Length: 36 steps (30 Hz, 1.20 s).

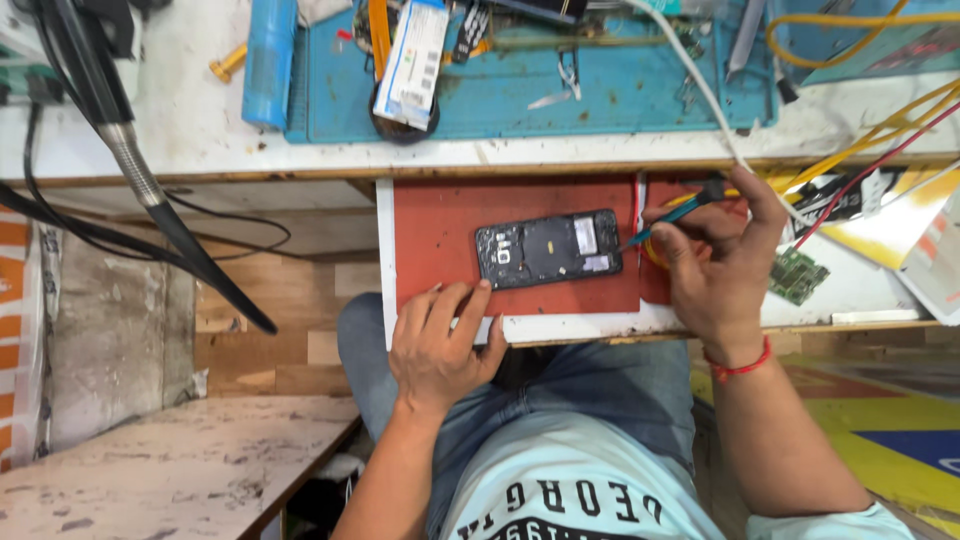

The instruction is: The person sits at a repair bench working on a disassembled smartphone back cover. They use a screwdriver to pry and scrape inside the phone housing, pick at components with their fingers, and reposition the phone on the mat while continuing to work on its interior.

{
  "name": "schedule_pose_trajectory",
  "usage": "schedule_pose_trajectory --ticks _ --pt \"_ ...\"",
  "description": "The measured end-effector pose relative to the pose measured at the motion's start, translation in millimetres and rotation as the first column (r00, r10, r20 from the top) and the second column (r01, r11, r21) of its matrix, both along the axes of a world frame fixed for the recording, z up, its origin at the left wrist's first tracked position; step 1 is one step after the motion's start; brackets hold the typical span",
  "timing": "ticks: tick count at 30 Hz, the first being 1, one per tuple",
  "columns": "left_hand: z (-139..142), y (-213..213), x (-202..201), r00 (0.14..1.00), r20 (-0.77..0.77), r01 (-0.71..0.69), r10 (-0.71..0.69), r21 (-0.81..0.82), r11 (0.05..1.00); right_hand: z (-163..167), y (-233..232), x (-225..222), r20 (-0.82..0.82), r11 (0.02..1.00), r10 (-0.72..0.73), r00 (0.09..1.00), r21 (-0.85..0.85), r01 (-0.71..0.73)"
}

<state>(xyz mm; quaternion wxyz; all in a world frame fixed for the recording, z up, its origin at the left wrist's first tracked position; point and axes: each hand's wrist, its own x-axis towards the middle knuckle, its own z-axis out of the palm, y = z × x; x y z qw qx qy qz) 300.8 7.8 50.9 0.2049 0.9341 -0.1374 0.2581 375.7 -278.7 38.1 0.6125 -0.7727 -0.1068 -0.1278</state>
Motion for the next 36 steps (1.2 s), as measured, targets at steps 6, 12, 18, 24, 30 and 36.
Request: schedule_pose_trajectory --ticks 6,12,18,24,30,36 --pt "-2.5 -2.0 -3.1 1.000 0.017 -0.010 0.010 0.000 1.000 -17.7 -4.7 2.5 0.301 0.977 0.031 0.953 -0.211 0.035" --pt "-6.2 -5.7 -9.8 1.000 0.014 -0.007 0.007 -0.003 1.000 -27.1 -12.6 -5.5 0.233 0.987 0.035 0.972 -0.161 0.003" --pt "-4.7 -7.6 -15.1 1.000 0.007 -0.005 0.005 0.005 1.000 -24.1 -12.9 -8.8 0.244 0.979 0.047 0.969 -0.202 0.003" --pt "-5.9 -8.7 -20.2 1.000 0.010 -0.001 0.001 0.005 1.000 -23.0 -14.5 -14.5 0.243 0.978 0.047 0.969 -0.207 0.004" --pt "-5.2 -9.9 -25.3 1.000 0.011 0.006 -0.006 0.002 1.000 -24.1 -16.5 -18.8 0.234 0.979 0.061 0.970 -0.205 -0.012" --pt "-4.0 -11.6 -29.9 1.000 0.013 0.006 -0.006 0.000 1.000 -22.3 -17.9 -24.4 0.228 0.978 0.067 0.971 -0.208 -0.019"
